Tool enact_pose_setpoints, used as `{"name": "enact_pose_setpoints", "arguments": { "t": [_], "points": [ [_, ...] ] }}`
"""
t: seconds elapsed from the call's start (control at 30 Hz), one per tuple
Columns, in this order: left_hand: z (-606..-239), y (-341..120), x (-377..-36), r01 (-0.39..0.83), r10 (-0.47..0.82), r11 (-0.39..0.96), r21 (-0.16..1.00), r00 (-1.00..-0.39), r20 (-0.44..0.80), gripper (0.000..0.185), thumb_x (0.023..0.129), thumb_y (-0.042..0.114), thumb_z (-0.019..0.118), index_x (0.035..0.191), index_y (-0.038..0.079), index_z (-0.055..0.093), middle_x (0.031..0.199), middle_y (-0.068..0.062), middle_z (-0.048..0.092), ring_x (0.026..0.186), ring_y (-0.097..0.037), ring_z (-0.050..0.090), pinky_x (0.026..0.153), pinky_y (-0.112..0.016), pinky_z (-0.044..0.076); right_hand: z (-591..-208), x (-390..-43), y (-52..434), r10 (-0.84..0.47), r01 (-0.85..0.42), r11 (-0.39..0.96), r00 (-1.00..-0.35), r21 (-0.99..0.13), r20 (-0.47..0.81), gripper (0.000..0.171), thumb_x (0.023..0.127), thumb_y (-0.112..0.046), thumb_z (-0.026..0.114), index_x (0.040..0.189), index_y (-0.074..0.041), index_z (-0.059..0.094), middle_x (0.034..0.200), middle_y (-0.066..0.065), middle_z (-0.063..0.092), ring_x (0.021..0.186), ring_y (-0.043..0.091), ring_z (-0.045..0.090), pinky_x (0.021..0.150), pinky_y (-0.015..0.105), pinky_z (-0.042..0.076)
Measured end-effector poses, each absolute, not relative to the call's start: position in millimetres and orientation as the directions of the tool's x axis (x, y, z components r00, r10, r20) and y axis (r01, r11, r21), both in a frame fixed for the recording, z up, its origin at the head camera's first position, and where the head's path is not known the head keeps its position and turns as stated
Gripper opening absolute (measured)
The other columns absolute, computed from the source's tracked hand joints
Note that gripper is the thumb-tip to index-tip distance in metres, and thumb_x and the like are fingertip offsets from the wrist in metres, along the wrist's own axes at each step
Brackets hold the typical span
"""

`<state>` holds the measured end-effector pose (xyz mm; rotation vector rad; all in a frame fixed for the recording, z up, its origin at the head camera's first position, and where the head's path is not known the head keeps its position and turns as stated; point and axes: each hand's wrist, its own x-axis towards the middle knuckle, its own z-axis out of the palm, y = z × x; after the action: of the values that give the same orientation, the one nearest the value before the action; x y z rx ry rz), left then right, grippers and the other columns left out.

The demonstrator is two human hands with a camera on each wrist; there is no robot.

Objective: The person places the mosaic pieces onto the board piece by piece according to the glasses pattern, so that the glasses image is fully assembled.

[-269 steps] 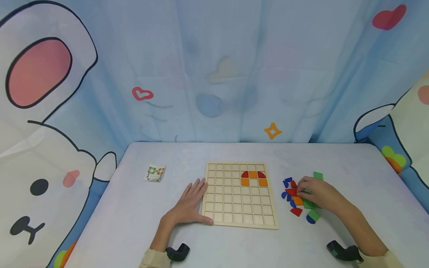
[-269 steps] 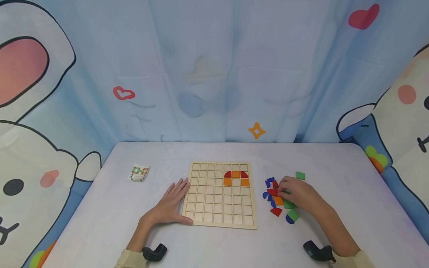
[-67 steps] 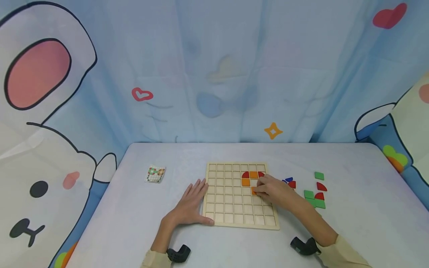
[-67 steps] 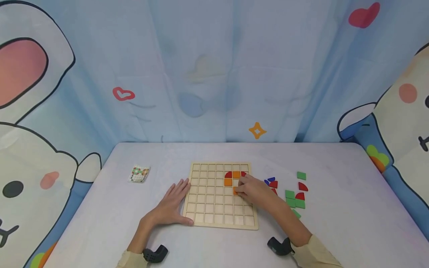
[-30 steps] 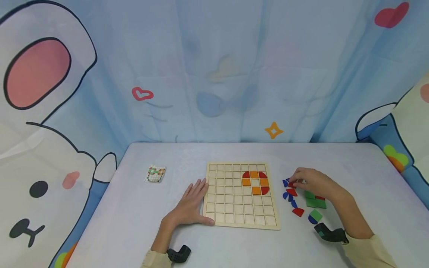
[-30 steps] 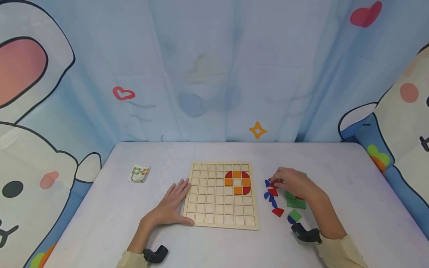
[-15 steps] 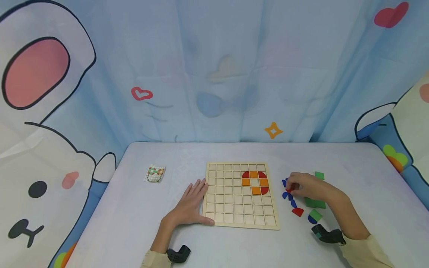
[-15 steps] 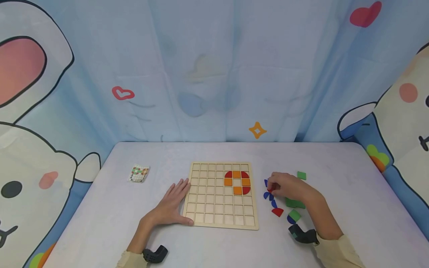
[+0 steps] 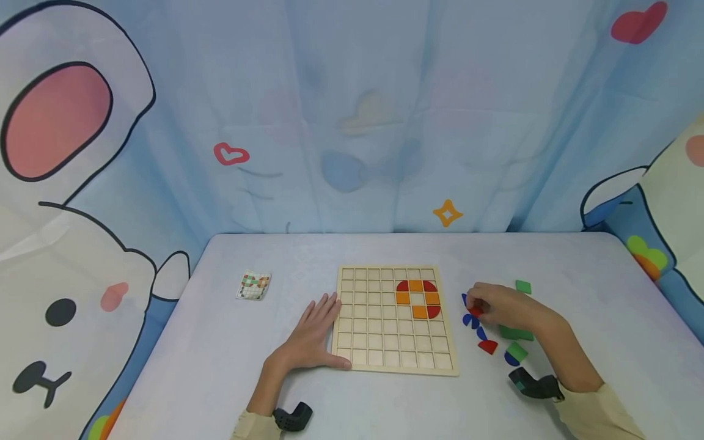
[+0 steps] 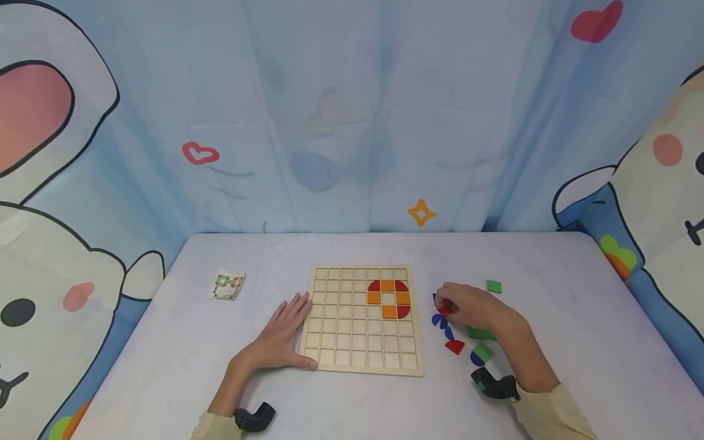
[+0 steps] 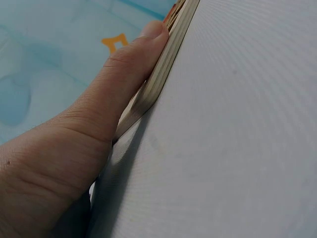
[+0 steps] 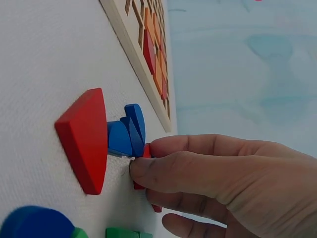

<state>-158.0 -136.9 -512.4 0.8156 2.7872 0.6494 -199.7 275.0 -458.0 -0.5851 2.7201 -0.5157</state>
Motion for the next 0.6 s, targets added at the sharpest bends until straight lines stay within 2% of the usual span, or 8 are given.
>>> {"name": "enact_pose_setpoints", "arguments": {
  "t": [0.17, 0.4, 0.6],
  "points": [
    [-513.1, -137.0, -157.4, 0.467, 0.543, 0.754, 0.462, -0.839, -0.038, 0.123, 0.068, 0.067, 0.073, 0.156, 0.007, 0.013, 0.166, -0.009, 0.005, 0.154, -0.028, 0.003, 0.124, -0.053, 0.006, -454.6, -199.1, 272.7, -0.449, -0.374, 0.861, -0.877, -0.346, -0.169, 0.017, 0.08, -0.006, 0.075, 0.091, -0.016, 0.066, 0.086, -0.004, 0.057, 0.08, 0.011, 0.051, 0.072, 0.028, 0.055],
    [-512.6, -136.4, -158.1, 0.464, 0.539, 0.76, 0.455, -0.841, -0.043, 0.122, 0.069, 0.066, 0.073, 0.156, 0.007, 0.012, 0.166, -0.008, 0.005, 0.154, -0.026, 0.002, 0.124, -0.052, 0.005, -444.1, -193.2, 251.2, -0.439, -0.429, 0.863, -0.898, -0.266, 0.025, 0.023, 0.08, -0.017, 0.079, 0.101, -0.014, 0.069, 0.098, 0.001, 0.063, 0.089, 0.017, 0.056, 0.08, 0.038, 0.059],
    [-511.3, -136.1, -158.7, 0.467, 0.543, 0.756, 0.459, -0.839, -0.04, 0.122, 0.069, 0.066, 0.073, 0.156, 0.006, 0.012, 0.166, -0.009, 0.005, 0.154, -0.027, 0.002, 0.124, -0.052, 0.005, -455.4, -188.1, 211.7, -0.498, -0.522, 0.806, -0.853, -0.28, 0.156, 0.021, 0.082, -0.021, 0.078, 0.1, -0.016, 0.071, 0.101, 0.001, 0.064, 0.094, 0.018, 0.06, 0.08, 0.036, 0.059]
  ]
}}
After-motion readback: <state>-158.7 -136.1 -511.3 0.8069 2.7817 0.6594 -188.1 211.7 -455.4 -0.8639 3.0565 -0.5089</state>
